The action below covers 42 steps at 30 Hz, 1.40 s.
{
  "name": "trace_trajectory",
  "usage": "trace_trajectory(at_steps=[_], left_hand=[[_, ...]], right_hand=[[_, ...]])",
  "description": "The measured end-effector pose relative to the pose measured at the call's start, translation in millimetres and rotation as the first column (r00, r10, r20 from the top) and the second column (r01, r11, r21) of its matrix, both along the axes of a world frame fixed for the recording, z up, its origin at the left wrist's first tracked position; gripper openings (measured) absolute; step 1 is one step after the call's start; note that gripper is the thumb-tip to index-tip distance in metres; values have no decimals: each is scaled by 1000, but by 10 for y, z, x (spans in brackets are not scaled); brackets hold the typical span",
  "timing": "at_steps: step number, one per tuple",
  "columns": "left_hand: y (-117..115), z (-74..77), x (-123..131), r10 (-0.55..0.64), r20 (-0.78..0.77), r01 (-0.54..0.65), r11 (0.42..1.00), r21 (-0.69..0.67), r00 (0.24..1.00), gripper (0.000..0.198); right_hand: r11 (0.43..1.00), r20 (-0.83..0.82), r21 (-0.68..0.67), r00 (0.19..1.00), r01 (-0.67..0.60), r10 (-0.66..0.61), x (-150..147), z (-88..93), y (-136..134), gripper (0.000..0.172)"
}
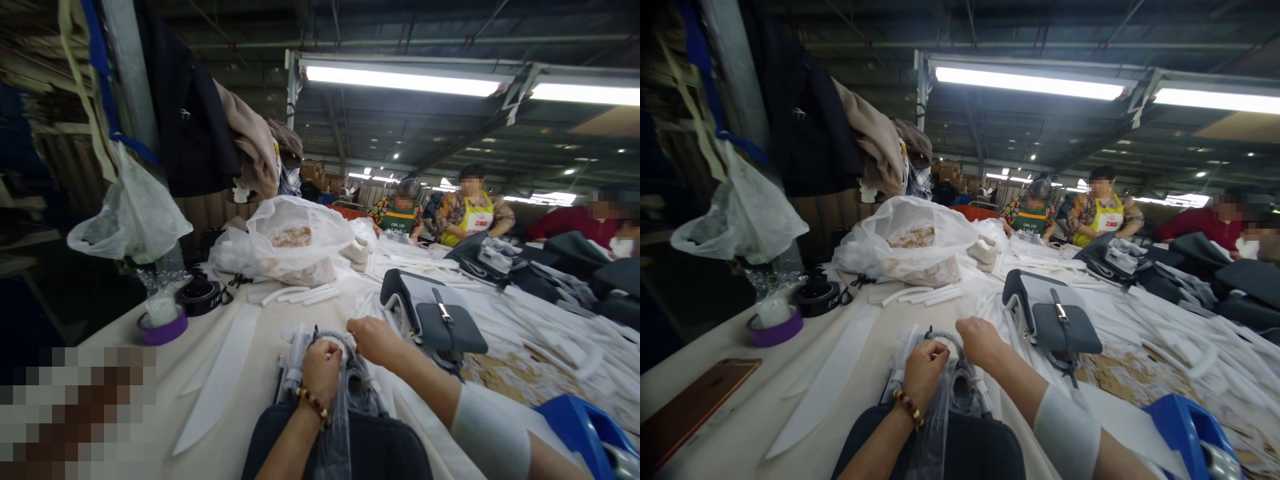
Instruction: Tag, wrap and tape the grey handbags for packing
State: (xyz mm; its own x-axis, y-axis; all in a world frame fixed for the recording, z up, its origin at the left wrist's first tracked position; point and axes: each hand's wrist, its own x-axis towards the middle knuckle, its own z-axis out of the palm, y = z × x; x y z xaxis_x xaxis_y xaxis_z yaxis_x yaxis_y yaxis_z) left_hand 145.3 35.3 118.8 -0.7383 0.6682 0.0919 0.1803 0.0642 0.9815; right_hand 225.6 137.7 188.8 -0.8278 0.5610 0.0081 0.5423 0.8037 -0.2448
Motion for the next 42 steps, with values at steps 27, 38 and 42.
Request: trace_trajectory(at_steps=[27, 38, 42], left_hand=[[-674, 145, 739, -401, -292, 357, 914, -191, 868, 61], [-528, 198, 353, -49, -261, 35, 998, -57, 964, 19], [-521, 187, 401, -65, -268, 61, 998, -21, 961, 18]], right_hand=[[305, -262, -951, 675, -57, -690, 121, -594, -440, 22], [236, -289, -956, 689, -174, -665, 152, -586, -514, 20], [232, -300, -953, 692, -193, -657, 181, -602, -479, 23]])
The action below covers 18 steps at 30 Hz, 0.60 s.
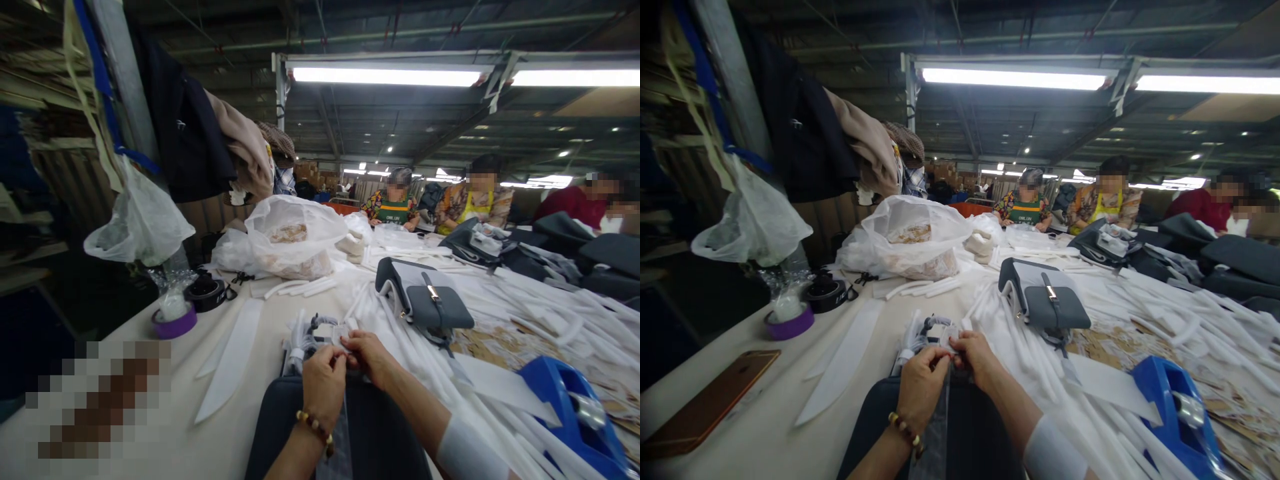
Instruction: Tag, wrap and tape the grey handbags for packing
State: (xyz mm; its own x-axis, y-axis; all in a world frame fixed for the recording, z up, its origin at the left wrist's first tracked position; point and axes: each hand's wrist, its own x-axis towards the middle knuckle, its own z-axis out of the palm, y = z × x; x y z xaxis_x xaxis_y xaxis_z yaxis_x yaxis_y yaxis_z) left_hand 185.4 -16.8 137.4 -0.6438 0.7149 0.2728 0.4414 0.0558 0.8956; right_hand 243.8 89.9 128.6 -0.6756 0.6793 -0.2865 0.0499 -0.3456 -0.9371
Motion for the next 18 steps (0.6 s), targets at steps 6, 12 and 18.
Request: trace_trajectory(at_steps=[6, 12, 18], left_hand=[[-12, -90, 164, -4, -115, -1, 999, -44, 993, 20], [-94, -170, 419, -175, -388, 135, 982, -129, 905, 37], [168, 96, -141, 151, 348, -129, 988, -84, 925, 14]], right_hand=[[999, 13, -7, 999, -32, 32, 30, -36, 30, 27], [989, 13, -55, 990, -139, 140, 84, 37, 40, 31], [965, 28, -66, 967, -253, 255, 140, 134, 32, 28]])
